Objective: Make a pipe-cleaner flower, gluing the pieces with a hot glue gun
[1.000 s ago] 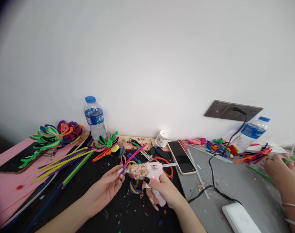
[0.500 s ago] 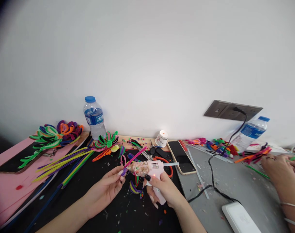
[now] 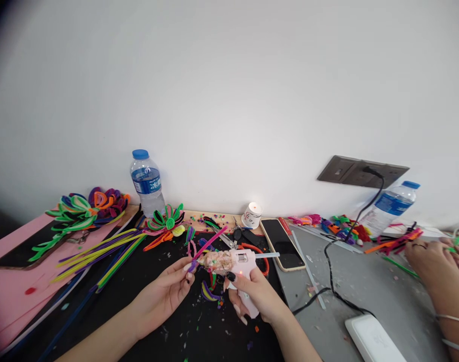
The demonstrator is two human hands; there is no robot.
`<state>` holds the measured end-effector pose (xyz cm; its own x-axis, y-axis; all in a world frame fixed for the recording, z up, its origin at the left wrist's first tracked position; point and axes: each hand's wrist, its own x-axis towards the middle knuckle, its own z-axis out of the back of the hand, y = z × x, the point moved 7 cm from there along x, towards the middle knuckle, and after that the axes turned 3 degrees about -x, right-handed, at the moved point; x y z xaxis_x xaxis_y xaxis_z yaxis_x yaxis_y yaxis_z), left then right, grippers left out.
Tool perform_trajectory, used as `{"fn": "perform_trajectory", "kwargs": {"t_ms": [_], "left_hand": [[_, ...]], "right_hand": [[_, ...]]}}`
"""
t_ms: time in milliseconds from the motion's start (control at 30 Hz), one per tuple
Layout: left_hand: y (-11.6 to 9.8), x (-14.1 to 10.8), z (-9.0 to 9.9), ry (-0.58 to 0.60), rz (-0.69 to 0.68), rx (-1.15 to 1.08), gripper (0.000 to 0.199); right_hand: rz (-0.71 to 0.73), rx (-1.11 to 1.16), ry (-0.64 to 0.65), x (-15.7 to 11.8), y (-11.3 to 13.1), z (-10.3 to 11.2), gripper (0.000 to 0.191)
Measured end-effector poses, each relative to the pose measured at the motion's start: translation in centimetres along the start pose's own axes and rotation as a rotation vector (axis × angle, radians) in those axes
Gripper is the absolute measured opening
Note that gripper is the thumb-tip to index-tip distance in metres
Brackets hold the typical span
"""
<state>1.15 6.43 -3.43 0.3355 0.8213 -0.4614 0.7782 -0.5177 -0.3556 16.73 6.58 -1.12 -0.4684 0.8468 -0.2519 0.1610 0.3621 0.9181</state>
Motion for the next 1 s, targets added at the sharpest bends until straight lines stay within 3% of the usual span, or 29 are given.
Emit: {"fn": "perform_trajectory", "kwargs": {"t_ms": [367,1000], "left_hand": [[-0.31,-0.2,-0.19,-0.034,-0.02,0.0,0.019],[-0.28,0.14,0.08,-0.004,-0.037,0.025,0.016]], "right_hand": [[-0.043,-0.031,-0.019,-0.18,-0.23,-0.05,0.031],[0.011,-0.008,-0.019,-0.02,0.02,0.09,0.031]]}}
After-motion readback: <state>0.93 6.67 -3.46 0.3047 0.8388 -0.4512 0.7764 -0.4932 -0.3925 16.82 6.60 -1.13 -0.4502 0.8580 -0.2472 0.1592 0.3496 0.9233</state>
